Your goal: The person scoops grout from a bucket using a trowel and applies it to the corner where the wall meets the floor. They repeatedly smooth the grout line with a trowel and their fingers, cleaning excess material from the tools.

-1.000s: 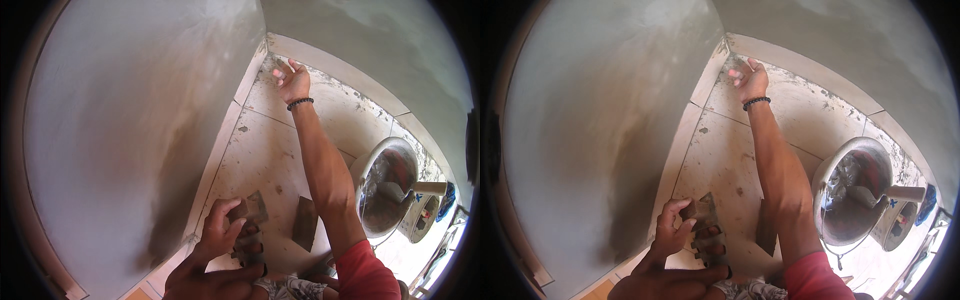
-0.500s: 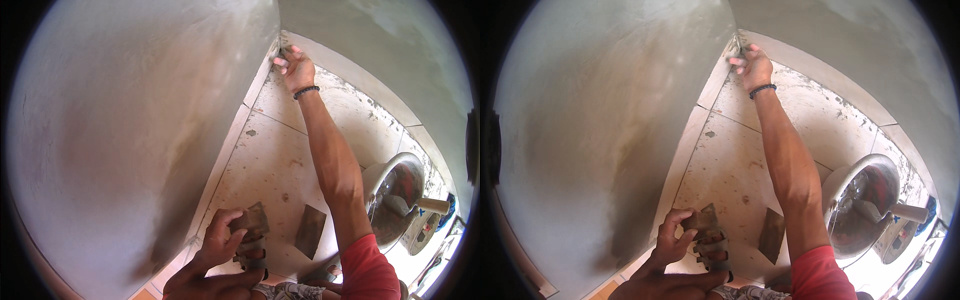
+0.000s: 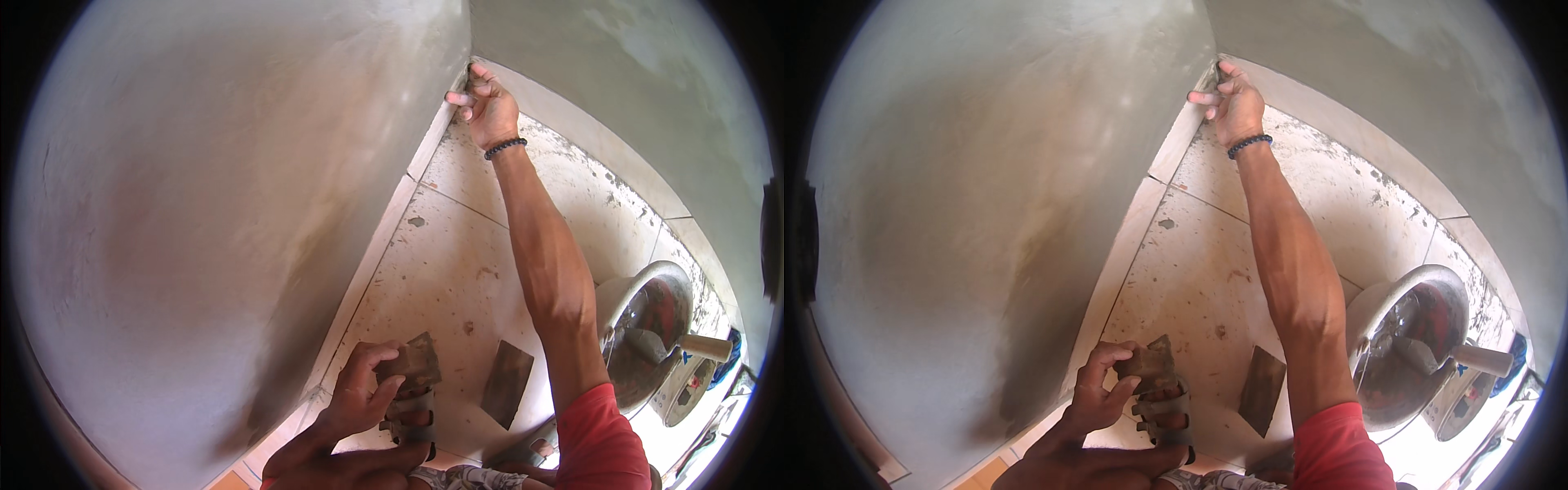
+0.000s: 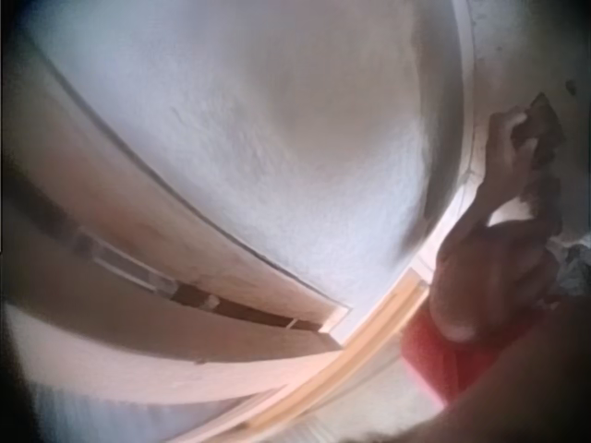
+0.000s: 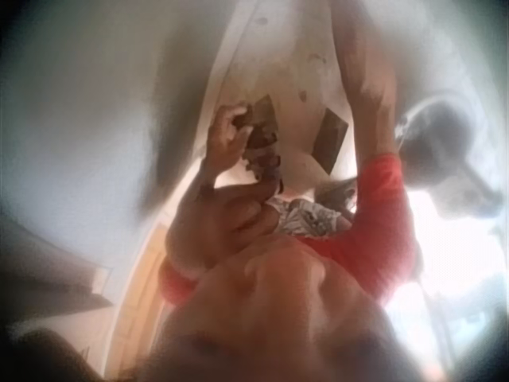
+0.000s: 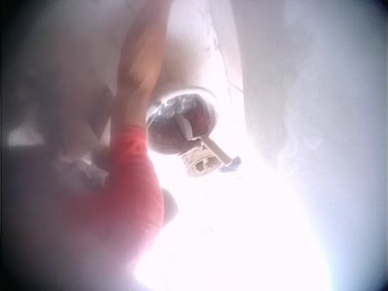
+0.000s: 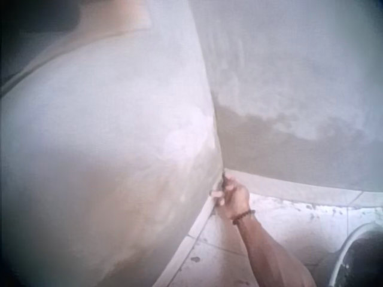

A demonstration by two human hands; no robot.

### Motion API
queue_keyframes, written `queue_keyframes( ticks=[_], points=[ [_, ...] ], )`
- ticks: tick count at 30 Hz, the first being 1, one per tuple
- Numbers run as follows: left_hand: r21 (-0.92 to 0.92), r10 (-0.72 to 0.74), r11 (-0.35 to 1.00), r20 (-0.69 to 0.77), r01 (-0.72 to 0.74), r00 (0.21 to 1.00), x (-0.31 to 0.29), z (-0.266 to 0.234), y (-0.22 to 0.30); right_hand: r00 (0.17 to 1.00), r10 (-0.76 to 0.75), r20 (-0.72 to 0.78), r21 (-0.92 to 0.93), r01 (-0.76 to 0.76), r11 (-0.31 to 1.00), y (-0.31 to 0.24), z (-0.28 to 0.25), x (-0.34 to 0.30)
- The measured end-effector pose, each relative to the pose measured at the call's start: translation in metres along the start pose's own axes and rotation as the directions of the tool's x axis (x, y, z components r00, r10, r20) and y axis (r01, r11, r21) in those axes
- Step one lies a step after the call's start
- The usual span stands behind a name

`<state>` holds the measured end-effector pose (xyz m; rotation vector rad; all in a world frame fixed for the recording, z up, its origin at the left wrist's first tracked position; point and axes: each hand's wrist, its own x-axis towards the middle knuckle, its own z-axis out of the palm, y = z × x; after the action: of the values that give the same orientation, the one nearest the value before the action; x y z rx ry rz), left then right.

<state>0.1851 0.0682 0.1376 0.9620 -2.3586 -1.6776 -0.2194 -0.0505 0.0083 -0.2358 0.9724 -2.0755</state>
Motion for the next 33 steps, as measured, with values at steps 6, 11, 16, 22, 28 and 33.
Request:
queue_keyframes(
  ticks=[6,11,16,22,28,33],
  points=[
    [0.032,0.051,0.998,-0.024,-0.051,0.998,0.004,-0.001,0.005,0.999,0.001,0.035,-0.095,0.002,0.995,-0.009,0.009,-0.002],
    [0.037,0.060,0.998,-0.013,-0.060,0.998,0.005,-0.001,0.005,0.999,0.000,0.042,-0.135,0.006,0.991,-0.013,0.011,-0.001],
    [-0.013,0.000,1.000,0.017,0.000,1.000,0.002,-0.002,0.003,0.999,0.021,0.046,-0.113,-0.016,0.993,-0.016,0.010,-0.005],
    [-0.019,-0.005,1.000,0.023,0.005,1.000,0.002,-0.001,0.000,1.000,-0.008,0.005,-0.219,0.009,0.976,-0.018,0.017,-0.004],
    [-0.033,-0.023,0.999,0.021,0.023,1.000,0.001,-0.001,0.000,0.999,-0.040,-0.006,-0.300,0.036,0.953,-0.023,0.028,-0.002],
    [-0.044,-0.030,0.999,0.029,0.031,0.999,0.001,-0.001,0.002,1.000,-0.019,-0.006,-0.324,0.016,0.946,-0.025,0.035,-0.006]
  ],
)
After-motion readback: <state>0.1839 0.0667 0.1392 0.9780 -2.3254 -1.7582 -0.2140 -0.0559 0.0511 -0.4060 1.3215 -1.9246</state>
